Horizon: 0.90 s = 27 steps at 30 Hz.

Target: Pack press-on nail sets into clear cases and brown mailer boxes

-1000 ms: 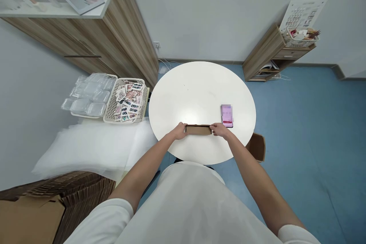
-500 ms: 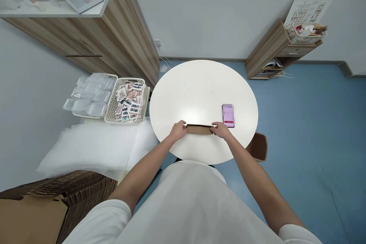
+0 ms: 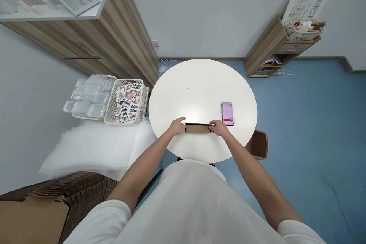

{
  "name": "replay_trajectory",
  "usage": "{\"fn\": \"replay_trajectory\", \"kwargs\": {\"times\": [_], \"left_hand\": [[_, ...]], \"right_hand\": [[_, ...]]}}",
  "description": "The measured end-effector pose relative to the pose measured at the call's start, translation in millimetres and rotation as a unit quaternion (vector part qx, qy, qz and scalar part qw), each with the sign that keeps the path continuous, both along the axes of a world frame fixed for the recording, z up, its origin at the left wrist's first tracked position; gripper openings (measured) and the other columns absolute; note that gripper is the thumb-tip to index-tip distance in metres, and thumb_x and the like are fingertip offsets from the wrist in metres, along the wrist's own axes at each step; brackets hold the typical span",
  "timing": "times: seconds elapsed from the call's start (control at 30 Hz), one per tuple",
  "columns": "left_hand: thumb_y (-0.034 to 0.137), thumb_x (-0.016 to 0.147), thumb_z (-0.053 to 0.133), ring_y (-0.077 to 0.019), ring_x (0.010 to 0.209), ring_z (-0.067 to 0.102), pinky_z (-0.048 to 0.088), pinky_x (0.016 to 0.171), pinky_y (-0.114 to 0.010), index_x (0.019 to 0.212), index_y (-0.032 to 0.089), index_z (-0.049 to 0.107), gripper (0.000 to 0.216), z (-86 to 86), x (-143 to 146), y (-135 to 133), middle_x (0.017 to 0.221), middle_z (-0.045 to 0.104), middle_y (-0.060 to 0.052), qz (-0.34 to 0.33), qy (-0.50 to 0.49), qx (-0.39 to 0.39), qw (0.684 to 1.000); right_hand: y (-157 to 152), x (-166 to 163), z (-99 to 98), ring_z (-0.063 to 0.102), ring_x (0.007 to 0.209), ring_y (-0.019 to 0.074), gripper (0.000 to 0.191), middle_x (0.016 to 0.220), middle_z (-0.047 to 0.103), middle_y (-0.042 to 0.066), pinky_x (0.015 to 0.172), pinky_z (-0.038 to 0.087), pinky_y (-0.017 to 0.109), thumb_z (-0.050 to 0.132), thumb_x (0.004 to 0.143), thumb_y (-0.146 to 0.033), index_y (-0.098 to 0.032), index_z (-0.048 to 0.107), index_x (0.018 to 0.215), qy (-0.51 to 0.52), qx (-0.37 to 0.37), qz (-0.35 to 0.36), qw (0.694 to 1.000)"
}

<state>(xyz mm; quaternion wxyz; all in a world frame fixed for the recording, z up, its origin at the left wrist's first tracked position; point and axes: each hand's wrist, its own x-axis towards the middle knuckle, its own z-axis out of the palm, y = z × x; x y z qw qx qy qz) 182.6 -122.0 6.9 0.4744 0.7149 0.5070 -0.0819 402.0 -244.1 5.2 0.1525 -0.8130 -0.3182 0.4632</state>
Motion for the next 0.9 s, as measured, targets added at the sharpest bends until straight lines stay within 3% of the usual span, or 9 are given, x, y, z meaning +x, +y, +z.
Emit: {"fn": "replay_trajectory", "kwargs": {"times": [0.13, 0.4, 0.57, 0.7, 0.77, 0.9], "left_hand": [[0.027, 0.073, 0.051, -0.0183, 0.088, 0.059, 0.045, 0.073, -0.024, 0.119, 0.023, 0.053, 0.046, -4.1, -3.7, 5.3, 0.083, 0.067, -0.001, -0.066, -0.032, -0.009, 0.997], [0.029, 0.069, 0.057, -0.0157, 0.069, 0.061, 0.046, 0.062, -0.024, 0.108, 0.02, 0.06, 0.039, -7.5, -11.0, 11.8, 0.071, 0.066, 0.0, -0.069, -0.06, -0.081, 0.993], [0.028, 0.068, 0.058, -0.0173, 0.083, 0.06, 0.045, 0.07, -0.023, 0.106, 0.023, 0.059, 0.038, -5.2, -11.8, 9.7, 0.085, 0.065, -0.001, -0.122, -0.031, -0.008, 0.992], [0.029, 0.057, 0.071, -0.0216, 0.091, 0.056, 0.044, 0.076, -0.029, 0.107, 0.021, 0.053, 0.054, -10.7, -15.1, -4.7, 0.106, 0.055, -0.006, -0.174, -0.057, 0.093, 0.979], [0.027, 0.056, 0.072, -0.0228, 0.092, 0.055, 0.044, 0.076, -0.031, 0.105, 0.021, 0.05, 0.054, -16.3, -16.4, -14.1, 0.106, 0.053, -0.006, -0.177, -0.066, 0.141, 0.972], [0.023, 0.069, 0.06, -0.0204, 0.081, 0.055, 0.043, 0.068, -0.031, 0.099, 0.022, 0.046, 0.033, -27.0, -18.2, -26.7, 0.091, 0.055, -0.003, -0.178, -0.055, 0.178, 0.966]], "right_hand": [[-0.2, -0.4, 0.7, 0.056, 0.064, 0.0121, 0.036, 0.081, 0.065, 0.003, 0.055, 0.04, 0.022, 0.058, 0.07, -0.028, -0.02, 0.059, 0.105, -0.01, 0.009, 0.015, 1.0], [-0.4, -1.2, 4.4, 0.056, 0.065, 0.0121, 0.038, 0.084, 0.065, 0.003, 0.055, 0.04, 0.022, 0.057, 0.07, -0.029, -0.02, 0.059, 0.107, -0.01, 0.002, 0.025, 1.0], [-0.1, -2.1, 5.2, 0.056, 0.066, 0.0122, 0.037, 0.082, 0.065, 0.003, 0.054, 0.04, 0.021, 0.057, 0.07, -0.026, -0.02, 0.059, 0.107, -0.017, 0.01, 0.027, 0.999], [-2.1, -2.3, 4.4, 0.056, 0.068, 0.0123, 0.037, 0.081, 0.065, 0.002, 0.056, 0.04, 0.022, 0.058, 0.07, -0.026, -0.02, 0.059, 0.106, -0.014, 0.022, 0.032, 0.999], [-4.4, -2.4, 2.7, 0.056, 0.07, 0.0127, 0.037, 0.082, 0.064, 0.002, 0.059, 0.042, 0.022, 0.059, 0.07, -0.025, -0.02, 0.059, 0.107, -0.013, 0.033, 0.038, 0.999], [-13.7, -0.2, -3.3, 0.057, 0.08, 0.0148, 0.037, 0.089, 0.062, 0.003, 0.067, 0.045, 0.026, 0.06, 0.069, -0.023, -0.021, 0.059, 0.106, -0.004, 0.077, 0.066, 0.995]]}}
